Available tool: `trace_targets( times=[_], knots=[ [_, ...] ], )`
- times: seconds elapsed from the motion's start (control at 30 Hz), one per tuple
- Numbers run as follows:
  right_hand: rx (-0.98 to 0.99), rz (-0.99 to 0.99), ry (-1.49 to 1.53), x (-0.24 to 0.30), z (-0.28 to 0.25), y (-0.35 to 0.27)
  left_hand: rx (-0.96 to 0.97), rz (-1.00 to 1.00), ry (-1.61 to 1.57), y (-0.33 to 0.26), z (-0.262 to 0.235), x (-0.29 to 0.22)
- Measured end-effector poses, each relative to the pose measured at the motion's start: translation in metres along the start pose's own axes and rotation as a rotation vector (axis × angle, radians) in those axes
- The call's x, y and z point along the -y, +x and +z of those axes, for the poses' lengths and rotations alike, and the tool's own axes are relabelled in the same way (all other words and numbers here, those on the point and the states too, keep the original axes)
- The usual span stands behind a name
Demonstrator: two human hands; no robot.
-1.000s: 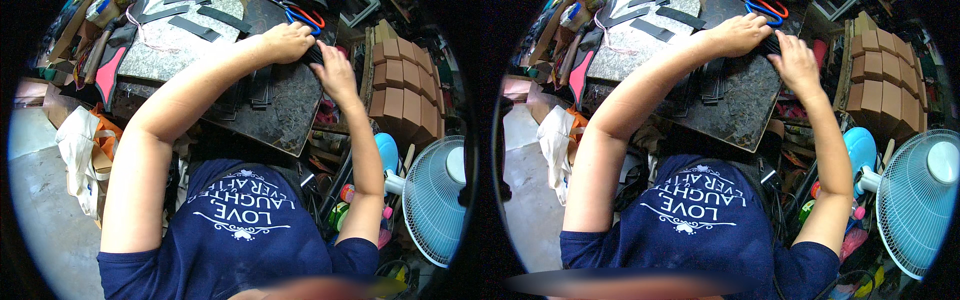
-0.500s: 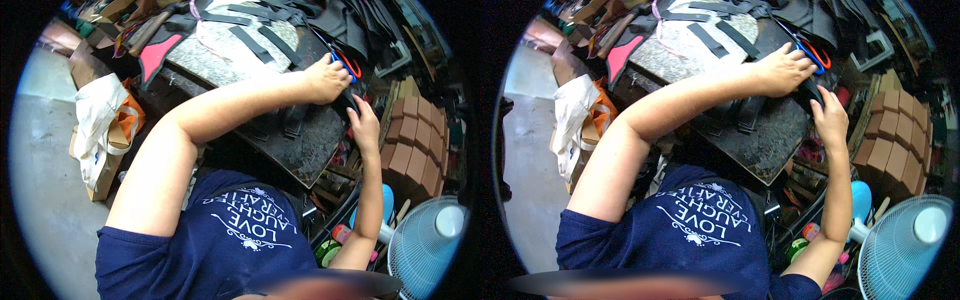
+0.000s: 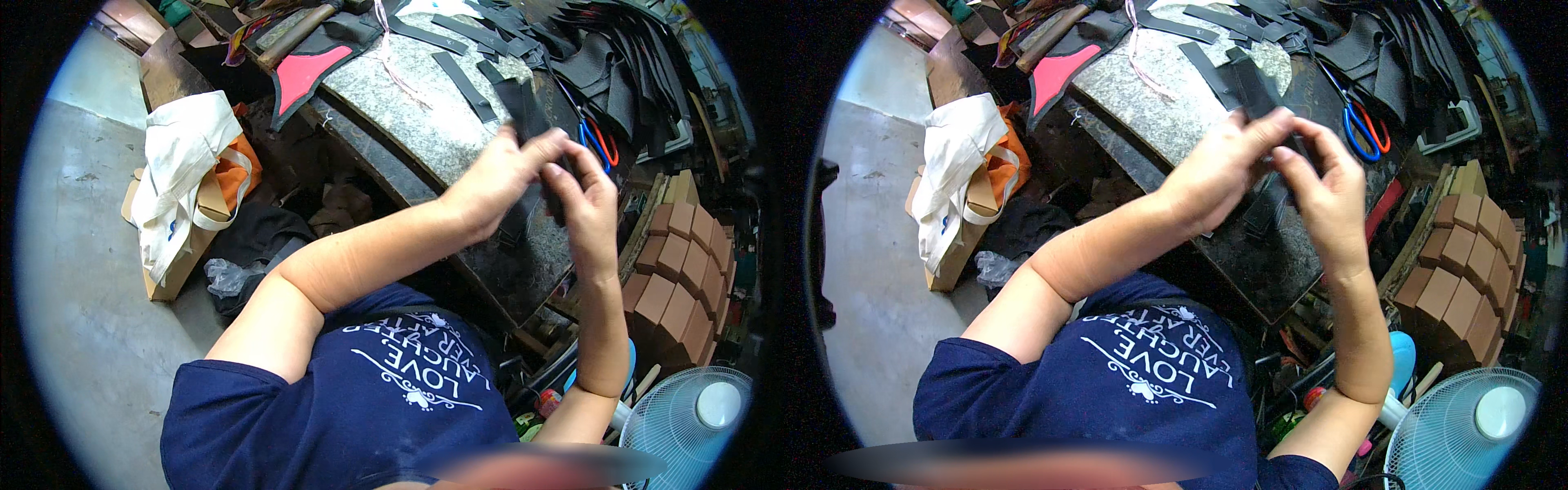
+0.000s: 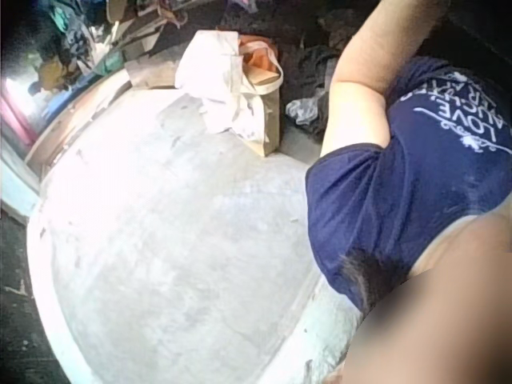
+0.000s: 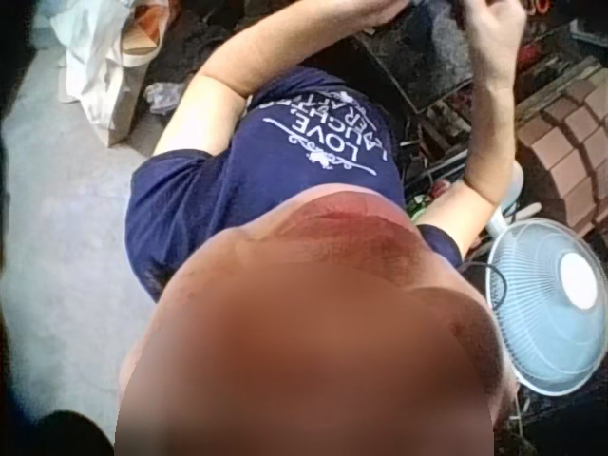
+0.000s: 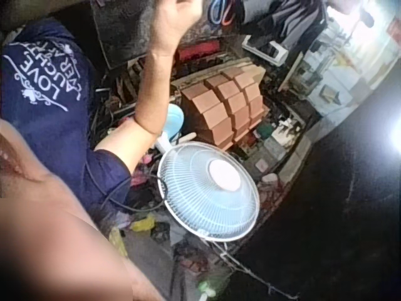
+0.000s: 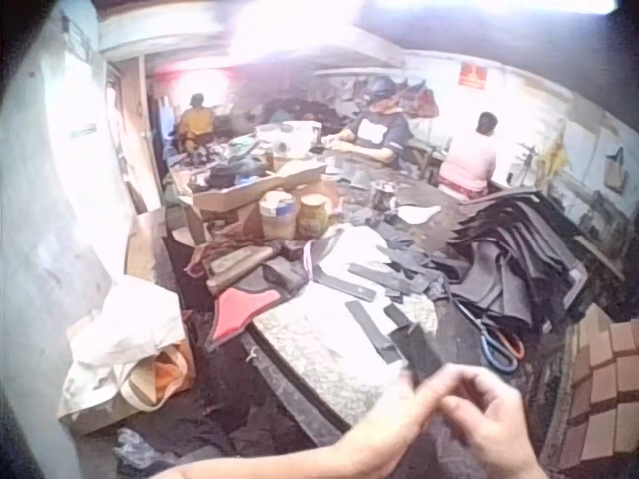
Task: The person gathers black leather straps on a workbench, aligns them into neat stacks, and ties each bundle with a pink string. The person repeats this process to form multiple tied bundles and places them on the bench.
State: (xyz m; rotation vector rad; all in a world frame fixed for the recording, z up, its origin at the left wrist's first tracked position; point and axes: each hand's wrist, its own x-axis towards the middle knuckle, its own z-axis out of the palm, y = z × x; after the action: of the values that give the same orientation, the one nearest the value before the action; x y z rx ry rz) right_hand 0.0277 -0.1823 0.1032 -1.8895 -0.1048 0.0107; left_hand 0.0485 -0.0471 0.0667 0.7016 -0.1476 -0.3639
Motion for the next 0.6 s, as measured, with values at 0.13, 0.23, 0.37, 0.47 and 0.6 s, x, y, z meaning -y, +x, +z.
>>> trace_targets(
  times=[0.13,0.23,0.37,0.47,0.6],
  knots=[
    [0.094,-0.074,0.109,0.009,0.031,-0.002,-0.094,-0.046,-0.308,-0.010,-0.026,-0.015],
    [0.242,0.073,0.088,0.008,0.042,-0.001,-0.120,0.051,-0.361,-0.019,-0.048,-0.027],
    [0.278,-0.187,-0.207,-0.001,0.044,0.035,-0.267,0.114,-0.282,-0.022,-0.072,-0.039],
    [-0.001,-0.247,-0.641,-0.009,0.043,0.076,-0.295,0.140,-0.153,-0.014,-0.086,-0.043],
    [-0.026,-0.256,-1.057,-0.028,0.055,0.108,-0.320,0.137,-0.177,0.000,-0.092,-0.036]
  ],
)
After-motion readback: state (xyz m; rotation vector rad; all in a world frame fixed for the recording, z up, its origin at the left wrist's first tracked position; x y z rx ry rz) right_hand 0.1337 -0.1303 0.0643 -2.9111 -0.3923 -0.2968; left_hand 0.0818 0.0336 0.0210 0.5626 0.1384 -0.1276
